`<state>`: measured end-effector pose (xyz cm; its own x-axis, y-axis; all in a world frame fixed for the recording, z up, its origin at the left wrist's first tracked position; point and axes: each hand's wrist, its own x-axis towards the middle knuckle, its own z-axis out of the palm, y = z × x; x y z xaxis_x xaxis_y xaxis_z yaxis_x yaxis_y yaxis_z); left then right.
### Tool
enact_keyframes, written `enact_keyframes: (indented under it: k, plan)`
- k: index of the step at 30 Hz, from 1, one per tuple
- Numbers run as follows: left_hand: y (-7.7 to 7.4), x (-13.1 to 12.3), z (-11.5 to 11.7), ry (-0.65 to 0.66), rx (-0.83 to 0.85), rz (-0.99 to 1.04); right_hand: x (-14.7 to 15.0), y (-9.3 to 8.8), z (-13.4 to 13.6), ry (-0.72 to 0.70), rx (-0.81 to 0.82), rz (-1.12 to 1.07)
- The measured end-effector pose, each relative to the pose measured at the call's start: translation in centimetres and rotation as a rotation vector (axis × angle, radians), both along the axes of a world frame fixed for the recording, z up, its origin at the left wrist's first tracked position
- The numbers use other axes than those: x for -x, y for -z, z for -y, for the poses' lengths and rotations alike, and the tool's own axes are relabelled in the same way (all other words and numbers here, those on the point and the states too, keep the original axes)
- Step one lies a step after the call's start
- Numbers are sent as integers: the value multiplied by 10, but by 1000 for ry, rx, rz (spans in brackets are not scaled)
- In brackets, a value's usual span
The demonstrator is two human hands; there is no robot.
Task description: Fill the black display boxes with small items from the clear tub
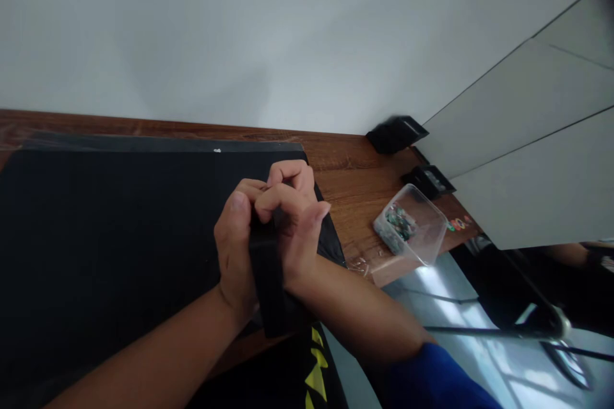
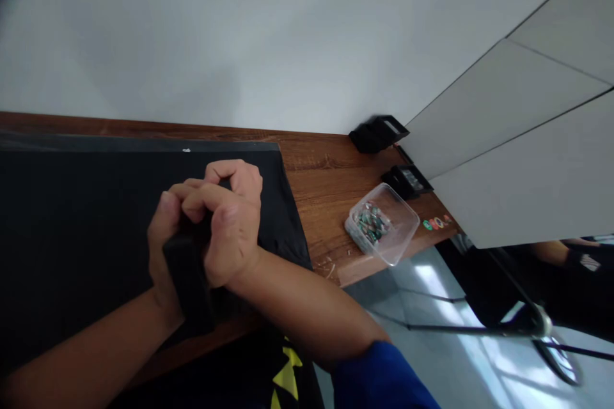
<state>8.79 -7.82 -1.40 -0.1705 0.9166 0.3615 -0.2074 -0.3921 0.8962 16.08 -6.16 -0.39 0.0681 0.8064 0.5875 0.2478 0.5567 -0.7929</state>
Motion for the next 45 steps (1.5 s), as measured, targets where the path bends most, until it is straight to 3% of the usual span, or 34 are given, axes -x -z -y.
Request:
enact_keyframes:
  k: [4, 10, 16, 21, 29, 32, 36, 42, 45]
  plan:
    - [-3, -3, -1, -21, 40, 170, -2, -2, -2, 22, -66, -7]
    - [-15, -6, 0, -26, 42, 147, 1, -11, 2, 51, -38, -49]
    - [-18, -6, -2, -77, 37, 86, 6, -2, 0, 112, -9, -144]
    - [-17, -4, -4, -82, 38, 56, 7, 3, 1, 81, 16, -157]
    - [-17, -3, -2, -70, 55, 23, 1, -8, 2, -51, 24, -128]
    - [-15, -4, -3, -84, 24, 59, 1, -10, 3, -35, 28, -135]
    - [-13, -2, -5, -69, -54, 108, 0, -13, 3, -27, -46, -125]
    - [-12, 10, -14, -47, -41, 86, -5, -8, -12, -100, -231, -259]
    - [-13, 16, -19, -38, -34, 105, -6, -6, -18, -130, -211, -326]
